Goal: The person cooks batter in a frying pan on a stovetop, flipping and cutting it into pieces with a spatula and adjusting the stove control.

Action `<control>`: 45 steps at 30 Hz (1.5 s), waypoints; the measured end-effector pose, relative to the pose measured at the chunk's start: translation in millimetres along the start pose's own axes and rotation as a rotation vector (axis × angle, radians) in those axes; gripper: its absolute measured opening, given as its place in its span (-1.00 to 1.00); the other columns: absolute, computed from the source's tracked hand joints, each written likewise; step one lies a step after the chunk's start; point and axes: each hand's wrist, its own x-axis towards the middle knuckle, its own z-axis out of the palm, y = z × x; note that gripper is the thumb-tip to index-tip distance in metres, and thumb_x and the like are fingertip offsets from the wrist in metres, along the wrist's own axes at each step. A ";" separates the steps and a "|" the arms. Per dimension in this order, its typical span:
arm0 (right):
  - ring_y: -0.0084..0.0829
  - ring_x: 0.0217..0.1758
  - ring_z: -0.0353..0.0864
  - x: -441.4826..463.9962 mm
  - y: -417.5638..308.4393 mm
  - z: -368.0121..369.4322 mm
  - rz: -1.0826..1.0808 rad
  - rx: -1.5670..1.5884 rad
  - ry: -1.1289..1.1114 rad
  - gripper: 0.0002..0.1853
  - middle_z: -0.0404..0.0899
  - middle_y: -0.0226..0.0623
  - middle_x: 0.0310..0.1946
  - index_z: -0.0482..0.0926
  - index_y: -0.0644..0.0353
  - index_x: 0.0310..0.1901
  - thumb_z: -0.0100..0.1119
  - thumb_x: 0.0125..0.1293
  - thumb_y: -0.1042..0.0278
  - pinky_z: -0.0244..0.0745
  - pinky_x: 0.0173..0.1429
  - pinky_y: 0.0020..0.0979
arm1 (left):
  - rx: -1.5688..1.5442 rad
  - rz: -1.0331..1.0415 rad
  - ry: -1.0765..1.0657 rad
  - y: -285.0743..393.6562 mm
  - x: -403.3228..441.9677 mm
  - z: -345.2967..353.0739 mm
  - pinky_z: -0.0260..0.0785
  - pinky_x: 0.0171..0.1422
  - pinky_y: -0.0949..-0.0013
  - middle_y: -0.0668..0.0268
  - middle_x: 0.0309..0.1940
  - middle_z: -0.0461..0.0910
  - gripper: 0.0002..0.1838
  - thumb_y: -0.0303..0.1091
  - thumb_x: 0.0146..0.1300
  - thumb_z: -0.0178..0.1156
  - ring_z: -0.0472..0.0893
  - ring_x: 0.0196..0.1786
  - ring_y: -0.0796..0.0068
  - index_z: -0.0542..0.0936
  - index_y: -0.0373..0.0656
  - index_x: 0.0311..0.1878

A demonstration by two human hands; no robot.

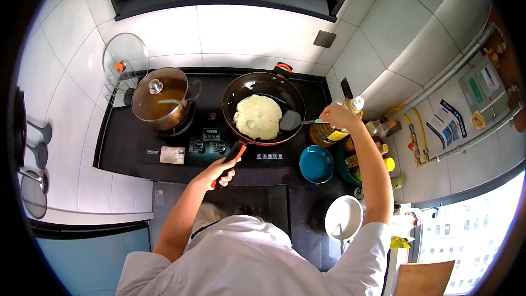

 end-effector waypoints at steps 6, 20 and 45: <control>-0.68 -0.73 0.13 0.1 17.7 11.8 0.058 0.316 -0.125 -0.74 0.29 -0.52 -0.69 0.63 0.08 -0.02 0.05 0.31 0.33 0.00 -0.69 -0.59 | 0.020 0.017 0.011 9.9 0.3 -2.3 0.05 -0.57 0.60 0.49 -0.52 0.36 -0.69 -0.06 0.42 0.09 0.26 -0.63 0.73 0.40 0.05 0.11; -0.64 -0.76 0.16 13.3 21.8 123.6 0.035 0.726 0.110 -0.76 0.37 -0.44 -0.65 0.58 0.20 -0.04 0.16 0.32 0.31 -0.01 -0.71 -0.53 | 0.005 0.008 0.035 5.3 -1.8 5.8 0.05 -0.61 0.60 0.47 -0.53 0.34 -0.61 -0.08 0.43 0.07 0.23 -0.64 0.73 0.37 0.04 0.24; -0.49 -0.75 0.32 28.7 -22.9 173.9 0.057 0.529 0.246 -0.63 0.42 -0.36 -0.70 0.62 0.31 -0.33 0.11 0.36 0.10 0.19 -0.64 -0.36 | 0.011 0.010 0.024 0.5 -1.6 2.6 0.05 -0.58 0.60 0.46 -0.51 0.34 -0.57 -0.04 0.42 0.09 0.23 -0.63 0.72 0.37 0.04 0.26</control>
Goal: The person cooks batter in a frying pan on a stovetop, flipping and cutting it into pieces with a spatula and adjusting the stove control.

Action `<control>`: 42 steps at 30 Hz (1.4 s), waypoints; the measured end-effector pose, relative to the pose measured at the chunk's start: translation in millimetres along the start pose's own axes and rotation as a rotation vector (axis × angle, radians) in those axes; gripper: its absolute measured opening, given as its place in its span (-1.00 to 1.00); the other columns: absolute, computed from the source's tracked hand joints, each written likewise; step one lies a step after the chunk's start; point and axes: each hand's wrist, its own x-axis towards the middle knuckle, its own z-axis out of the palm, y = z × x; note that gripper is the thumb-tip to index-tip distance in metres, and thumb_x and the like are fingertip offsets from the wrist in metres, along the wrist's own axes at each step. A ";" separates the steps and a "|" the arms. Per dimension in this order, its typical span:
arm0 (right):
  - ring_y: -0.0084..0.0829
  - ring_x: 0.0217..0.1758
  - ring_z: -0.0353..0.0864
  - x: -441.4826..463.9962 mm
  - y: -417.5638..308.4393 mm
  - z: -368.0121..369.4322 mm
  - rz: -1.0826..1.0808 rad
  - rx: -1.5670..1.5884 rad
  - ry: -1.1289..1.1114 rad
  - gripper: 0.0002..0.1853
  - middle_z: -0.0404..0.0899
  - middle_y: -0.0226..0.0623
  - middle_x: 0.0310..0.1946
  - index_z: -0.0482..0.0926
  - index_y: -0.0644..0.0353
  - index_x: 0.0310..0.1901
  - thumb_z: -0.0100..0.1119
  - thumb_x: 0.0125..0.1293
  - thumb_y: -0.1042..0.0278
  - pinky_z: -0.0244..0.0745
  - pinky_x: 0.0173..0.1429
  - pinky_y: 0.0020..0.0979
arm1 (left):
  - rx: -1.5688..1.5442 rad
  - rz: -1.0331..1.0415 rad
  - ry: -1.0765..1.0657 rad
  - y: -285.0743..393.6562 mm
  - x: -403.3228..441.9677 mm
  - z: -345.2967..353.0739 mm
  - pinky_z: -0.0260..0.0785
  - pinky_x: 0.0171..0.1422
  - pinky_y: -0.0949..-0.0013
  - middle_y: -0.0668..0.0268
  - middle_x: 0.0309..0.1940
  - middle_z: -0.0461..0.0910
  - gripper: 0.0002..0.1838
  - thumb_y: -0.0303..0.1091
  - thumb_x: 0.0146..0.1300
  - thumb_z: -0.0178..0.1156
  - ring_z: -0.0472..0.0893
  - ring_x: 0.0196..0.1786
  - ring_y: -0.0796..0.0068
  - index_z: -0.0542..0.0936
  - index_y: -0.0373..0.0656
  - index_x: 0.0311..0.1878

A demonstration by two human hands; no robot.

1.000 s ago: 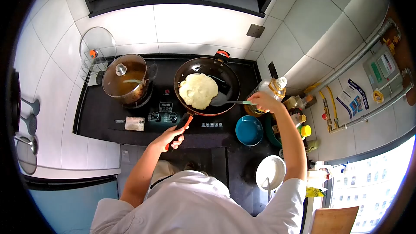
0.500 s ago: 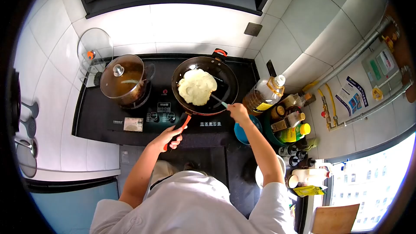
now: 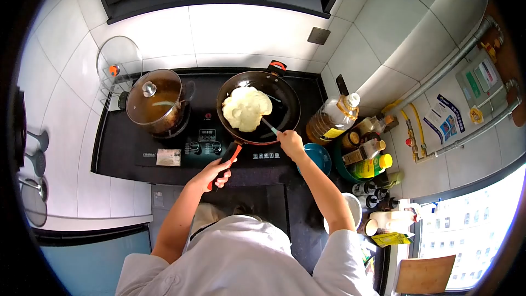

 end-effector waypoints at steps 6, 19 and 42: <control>-0.58 -0.76 0.14 -9.6 3.3 -1.9 0.030 0.071 -0.022 -0.64 0.32 -0.43 -0.68 0.56 0.33 -0.30 0.11 0.39 0.12 0.00 -0.68 -0.45 | 0.004 -0.015 0.008 2.8 -3.0 3.3 0.04 -0.58 0.61 0.47 -0.51 0.33 -0.55 -0.04 0.41 0.10 0.23 -0.63 0.73 0.36 0.04 0.27; -0.59 -0.76 0.10 -21.0 23.7 -0.4 0.113 0.348 0.014 -0.70 0.23 -0.45 -0.70 0.47 0.30 -0.26 0.07 0.41 0.17 -0.01 -0.67 -0.45 | 0.001 0.000 -0.007 1.6 -2.2 1.2 0.03 -0.58 0.61 0.48 -0.52 0.33 -0.57 -0.05 0.42 0.09 0.23 -0.63 0.73 0.36 0.03 0.26; -0.56 -0.78 0.12 -29.0 11.8 -28.6 0.157 0.244 -0.088 -0.71 0.32 -0.43 -0.69 0.52 0.35 -0.22 0.13 0.39 0.22 -0.02 -0.68 -0.43 | 0.026 0.006 0.015 1.8 -1.4 1.4 0.03 -0.59 0.61 0.46 -0.51 0.34 -0.59 -0.06 0.42 0.08 0.21 -0.64 0.74 0.36 0.03 0.24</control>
